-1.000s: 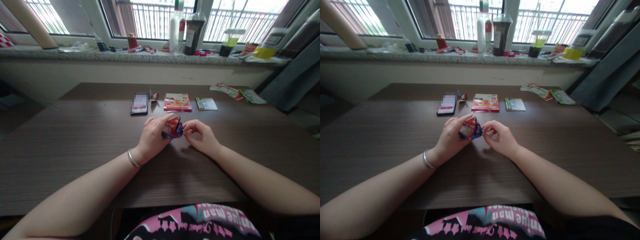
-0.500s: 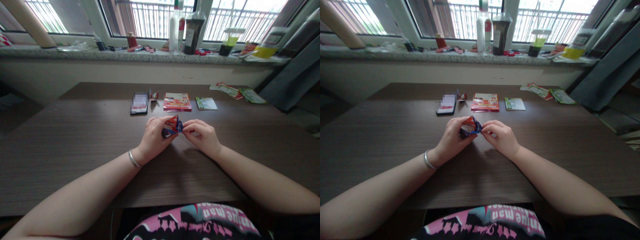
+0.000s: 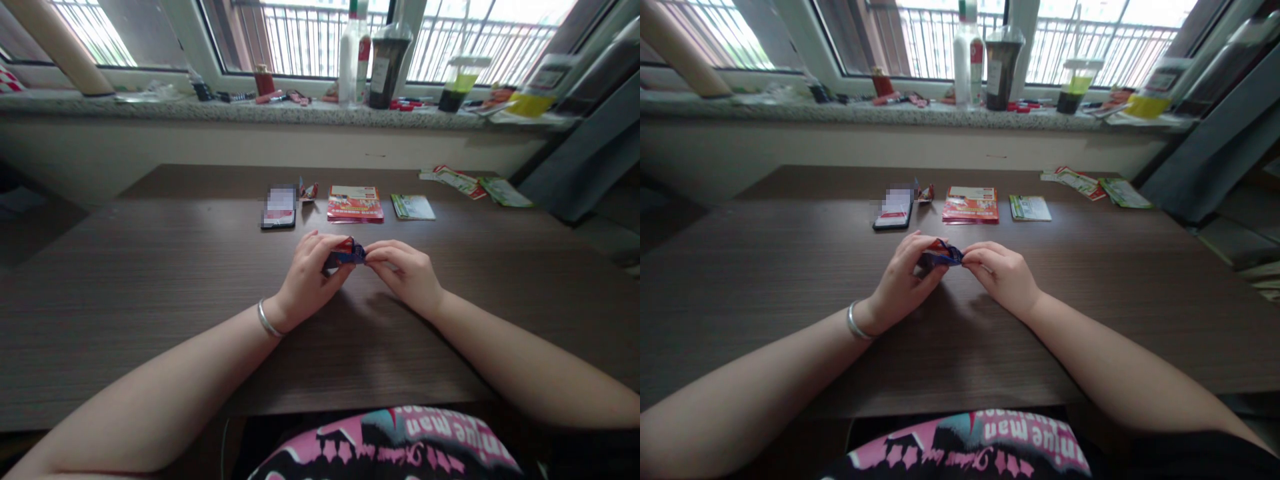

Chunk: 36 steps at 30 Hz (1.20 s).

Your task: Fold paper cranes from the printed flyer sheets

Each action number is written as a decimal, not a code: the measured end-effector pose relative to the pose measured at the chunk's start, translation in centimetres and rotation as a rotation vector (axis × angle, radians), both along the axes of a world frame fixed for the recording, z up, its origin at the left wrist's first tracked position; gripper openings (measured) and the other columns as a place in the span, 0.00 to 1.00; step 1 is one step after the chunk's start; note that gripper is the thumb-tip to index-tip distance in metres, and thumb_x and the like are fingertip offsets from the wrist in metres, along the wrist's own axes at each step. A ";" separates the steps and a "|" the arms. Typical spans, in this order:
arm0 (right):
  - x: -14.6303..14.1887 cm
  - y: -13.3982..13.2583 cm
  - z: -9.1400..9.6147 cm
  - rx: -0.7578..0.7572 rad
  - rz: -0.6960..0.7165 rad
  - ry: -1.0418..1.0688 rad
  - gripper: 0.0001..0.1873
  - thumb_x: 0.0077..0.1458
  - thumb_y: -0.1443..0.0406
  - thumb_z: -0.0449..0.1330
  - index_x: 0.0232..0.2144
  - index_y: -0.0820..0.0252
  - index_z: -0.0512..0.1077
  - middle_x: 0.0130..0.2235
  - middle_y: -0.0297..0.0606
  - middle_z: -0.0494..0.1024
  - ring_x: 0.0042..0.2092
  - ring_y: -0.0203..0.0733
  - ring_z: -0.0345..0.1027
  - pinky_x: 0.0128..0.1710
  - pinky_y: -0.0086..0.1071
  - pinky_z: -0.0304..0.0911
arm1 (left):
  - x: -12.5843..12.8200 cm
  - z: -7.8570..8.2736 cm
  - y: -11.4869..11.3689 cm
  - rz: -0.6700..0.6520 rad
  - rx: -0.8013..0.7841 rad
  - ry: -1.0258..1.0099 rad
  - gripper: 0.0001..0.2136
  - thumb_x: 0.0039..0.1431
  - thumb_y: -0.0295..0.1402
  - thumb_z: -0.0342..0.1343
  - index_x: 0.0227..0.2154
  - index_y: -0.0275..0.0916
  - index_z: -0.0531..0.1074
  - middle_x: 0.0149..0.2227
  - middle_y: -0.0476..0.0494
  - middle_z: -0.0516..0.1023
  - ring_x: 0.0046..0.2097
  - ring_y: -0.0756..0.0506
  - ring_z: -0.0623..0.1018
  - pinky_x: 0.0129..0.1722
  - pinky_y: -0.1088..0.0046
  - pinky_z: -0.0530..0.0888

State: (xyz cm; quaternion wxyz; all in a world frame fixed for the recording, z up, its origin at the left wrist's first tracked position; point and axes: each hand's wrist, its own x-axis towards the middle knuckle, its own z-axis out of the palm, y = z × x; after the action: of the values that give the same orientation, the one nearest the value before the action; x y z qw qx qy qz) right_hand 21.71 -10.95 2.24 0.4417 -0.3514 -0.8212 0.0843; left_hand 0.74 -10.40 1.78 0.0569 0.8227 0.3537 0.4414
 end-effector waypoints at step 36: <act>0.2 -0.1 0.3 0.256 -0.062 -0.120 0.07 0.53 0.70 0.62 0.33 0.53 0.72 0.39 0.32 0.82 0.41 0.39 0.73 0.44 0.35 0.69 | 0.2 0.4 0.1 -0.069 0.026 -0.164 0.06 0.56 0.31 0.63 0.37 0.42 0.75 0.38 0.47 0.80 0.43 0.46 0.77 0.59 0.57 0.61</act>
State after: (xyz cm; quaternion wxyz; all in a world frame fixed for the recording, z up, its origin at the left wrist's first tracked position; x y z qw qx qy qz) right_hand 21.95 -11.00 2.51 0.4354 -0.3216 -0.8389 -0.0562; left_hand 0.91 -10.27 2.21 0.0900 0.7963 0.3134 0.5096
